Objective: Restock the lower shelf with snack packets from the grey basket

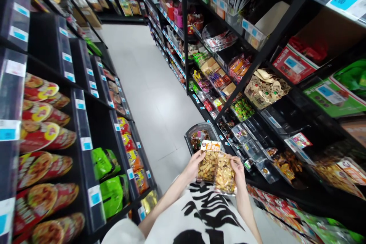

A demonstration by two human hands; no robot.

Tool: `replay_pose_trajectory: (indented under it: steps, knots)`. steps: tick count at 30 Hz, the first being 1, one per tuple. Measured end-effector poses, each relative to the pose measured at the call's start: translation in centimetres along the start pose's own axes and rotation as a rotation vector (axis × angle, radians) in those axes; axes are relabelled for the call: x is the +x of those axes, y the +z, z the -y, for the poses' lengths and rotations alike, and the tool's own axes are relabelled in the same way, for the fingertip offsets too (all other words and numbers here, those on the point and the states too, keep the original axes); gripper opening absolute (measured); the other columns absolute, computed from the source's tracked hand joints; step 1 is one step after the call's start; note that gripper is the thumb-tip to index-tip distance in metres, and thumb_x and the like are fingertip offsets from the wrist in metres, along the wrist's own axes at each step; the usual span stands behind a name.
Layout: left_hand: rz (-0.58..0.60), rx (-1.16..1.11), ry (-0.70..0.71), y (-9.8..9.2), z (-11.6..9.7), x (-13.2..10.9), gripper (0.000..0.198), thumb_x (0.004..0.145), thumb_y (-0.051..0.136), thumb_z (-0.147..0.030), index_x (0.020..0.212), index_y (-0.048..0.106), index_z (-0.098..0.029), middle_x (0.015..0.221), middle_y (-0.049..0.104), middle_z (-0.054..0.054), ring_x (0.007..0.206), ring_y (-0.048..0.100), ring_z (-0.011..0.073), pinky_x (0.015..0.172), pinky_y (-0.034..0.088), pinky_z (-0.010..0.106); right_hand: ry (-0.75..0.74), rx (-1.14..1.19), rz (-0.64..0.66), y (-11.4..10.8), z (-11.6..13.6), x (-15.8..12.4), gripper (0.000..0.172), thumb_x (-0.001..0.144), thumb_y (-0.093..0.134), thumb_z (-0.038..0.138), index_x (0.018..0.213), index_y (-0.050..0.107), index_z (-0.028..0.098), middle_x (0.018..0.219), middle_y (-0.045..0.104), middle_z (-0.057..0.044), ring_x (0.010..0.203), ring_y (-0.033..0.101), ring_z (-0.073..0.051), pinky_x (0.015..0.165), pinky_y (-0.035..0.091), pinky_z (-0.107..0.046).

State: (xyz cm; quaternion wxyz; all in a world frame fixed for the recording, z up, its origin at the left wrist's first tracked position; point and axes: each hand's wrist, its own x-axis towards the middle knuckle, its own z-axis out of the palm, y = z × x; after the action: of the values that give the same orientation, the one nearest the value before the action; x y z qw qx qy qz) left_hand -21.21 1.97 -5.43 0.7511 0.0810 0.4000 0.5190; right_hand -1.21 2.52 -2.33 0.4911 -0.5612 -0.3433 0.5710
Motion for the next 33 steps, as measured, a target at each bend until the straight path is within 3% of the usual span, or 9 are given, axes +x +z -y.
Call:
replay_pose_trajectory:
  steps: [3,5,6,10,12,15,21,27,33]
  knots:
    - [0.002,0.058,0.069,-0.4,0.1,0.1,0.052,0.074,0.084,-0.043,0.116,0.066,-0.019,0.115,0.075,0.012,0.106,0.072,0.0283,0.1,0.053,0.045,0.033,0.131,-0.028,-0.7,0.0,-0.4,0.039,0.084,0.064,0.062,0.093,0.073,0.025,0.086,0.076,-0.006,0.049,0.054,-0.012,0.047,0.045,-0.025]
    - [-0.001,0.094,0.105,-0.4,0.3,-0.1,0.051,0.073,0.084,-0.042,0.114,0.066,-0.018,0.113,0.075,0.012,0.104,0.072,0.028,0.099,0.054,0.044,0.01,0.143,-0.027,-0.7,0.2,-0.6,0.042,0.089,0.054,0.064,0.096,0.074,0.028,0.091,0.076,-0.006,0.04,0.039,-0.009,0.039,0.034,-0.023]
    - [-0.001,0.11,0.118,-0.3,0.4,-0.1,0.051,0.072,0.085,-0.04,0.113,0.066,-0.017,0.112,0.076,0.012,0.103,0.072,0.0278,0.098,0.054,0.043,0.006,0.132,-0.023,-0.5,0.2,-0.6,0.041,0.089,0.054,0.063,0.097,0.074,0.029,0.095,0.076,-0.005,0.04,0.038,-0.008,0.038,0.034,-0.023]
    - [-0.064,0.146,0.148,-0.1,0.9,-0.5,0.051,0.067,0.089,-0.036,0.109,0.066,-0.016,0.108,0.076,0.011,0.097,0.073,0.0265,0.09,0.057,0.038,-0.011,-0.047,0.044,1.0,0.1,-0.4,0.034,0.078,0.076,0.049,0.099,0.074,0.023,0.1,0.076,-0.007,0.071,0.065,-0.017,0.065,0.054,-0.028]
    - [-0.133,0.149,0.142,-0.1,1.2,-0.6,0.053,0.065,0.091,-0.035,0.107,0.066,-0.015,0.105,0.077,0.012,0.094,0.073,0.0264,0.087,0.058,0.038,-0.057,-0.175,0.04,1.7,-0.2,-0.4,0.036,0.071,0.082,0.043,0.097,0.073,0.019,0.1,0.075,-0.007,0.085,0.069,-0.022,0.077,0.055,-0.032]
    - [-0.173,0.109,0.128,-0.1,1.2,-0.7,0.056,0.063,0.092,-0.038,0.107,0.066,-0.014,0.106,0.077,0.013,0.094,0.074,0.0279,0.089,0.058,0.041,-0.051,-0.261,0.026,2.1,-0.9,-0.7,0.043,0.065,0.087,0.039,0.098,0.07,0.017,0.097,0.076,-0.007,0.085,0.07,-0.024,0.078,0.057,-0.035]
    - [-0.197,0.038,0.127,0.3,1.1,-0.7,0.058,0.066,0.089,-0.045,0.11,0.065,-0.015,0.109,0.076,0.013,0.1,0.073,0.029,0.095,0.056,0.044,0.029,-0.143,0.097,1.8,-1.9,-1.5,0.052,0.063,0.088,0.036,0.108,0.071,0.017,0.107,0.077,-0.011,0.097,0.072,-0.028,0.088,0.057,-0.041]
    - [-0.22,0.036,0.144,-0.3,1.7,0.0,0.056,0.073,0.08,-0.057,0.109,0.068,-0.017,0.111,0.076,0.012,0.108,0.071,0.0289,0.1,0.053,0.044,0.207,-0.093,0.036,-0.4,-2.5,-1.3,0.051,0.062,0.089,0.045,0.098,0.075,0.012,0.095,0.078,-0.012,0.083,0.073,-0.028,0.081,0.059,-0.042]
    - [-0.265,0.019,0.161,-0.8,1.6,0.5,0.054,0.071,0.081,-0.057,0.107,0.068,-0.019,0.109,0.077,0.01,0.105,0.072,0.0277,0.1,0.052,0.043,0.185,-0.081,0.106,-2.2,-2.8,-1.2,0.048,0.07,0.084,0.047,0.105,0.074,0.016,0.103,0.077,-0.011,0.091,0.073,-0.028,0.088,0.058,-0.042]
